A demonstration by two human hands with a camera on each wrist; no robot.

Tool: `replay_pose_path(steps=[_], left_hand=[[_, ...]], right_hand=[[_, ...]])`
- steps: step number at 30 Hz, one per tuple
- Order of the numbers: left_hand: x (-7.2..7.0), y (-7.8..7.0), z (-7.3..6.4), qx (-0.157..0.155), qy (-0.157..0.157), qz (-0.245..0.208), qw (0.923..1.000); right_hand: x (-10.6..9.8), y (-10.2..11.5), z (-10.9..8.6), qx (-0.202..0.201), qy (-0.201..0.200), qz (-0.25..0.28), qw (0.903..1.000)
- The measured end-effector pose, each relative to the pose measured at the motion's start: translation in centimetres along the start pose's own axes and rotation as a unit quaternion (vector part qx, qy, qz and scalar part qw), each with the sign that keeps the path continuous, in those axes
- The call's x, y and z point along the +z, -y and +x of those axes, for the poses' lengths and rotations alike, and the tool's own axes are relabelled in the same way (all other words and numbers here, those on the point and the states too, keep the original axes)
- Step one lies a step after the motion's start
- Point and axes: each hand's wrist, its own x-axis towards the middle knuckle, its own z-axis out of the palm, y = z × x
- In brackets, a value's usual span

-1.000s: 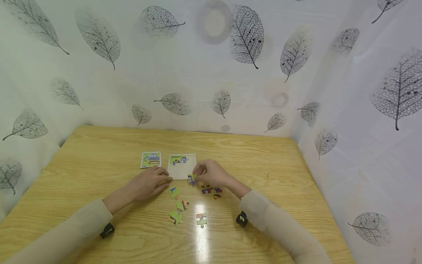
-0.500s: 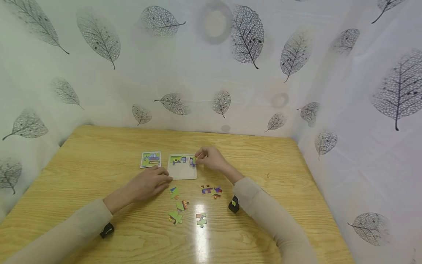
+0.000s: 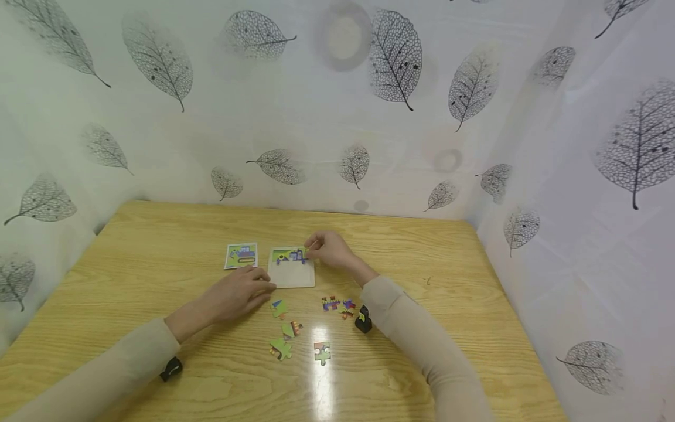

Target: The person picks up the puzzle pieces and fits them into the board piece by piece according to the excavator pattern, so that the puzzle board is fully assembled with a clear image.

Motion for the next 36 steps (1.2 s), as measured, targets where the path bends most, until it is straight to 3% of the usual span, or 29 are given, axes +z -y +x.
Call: replay_pose_path(steps=[19, 28, 36], left_hand=[[0.0, -0.1, 0.0, -0.012, 0.006, 0.001, 0.9999], [0.0, -0.1, 0.0, -0.009, 0.006, 0.004, 0.9999], [-0.1, -0.2, 0.0, -0.008, 0.005, 0.003, 0.9999]], right_hand=[[0.5, 0.1, 0.5, 0.023, -0.012, -0.024, 0.9994], [0.7, 0.7, 0.4, 0.006, 0.005, -0.058, 0.9983], [0.8, 0.9, 0.3, 0.018, 0.008, -0.065, 0.9977]])
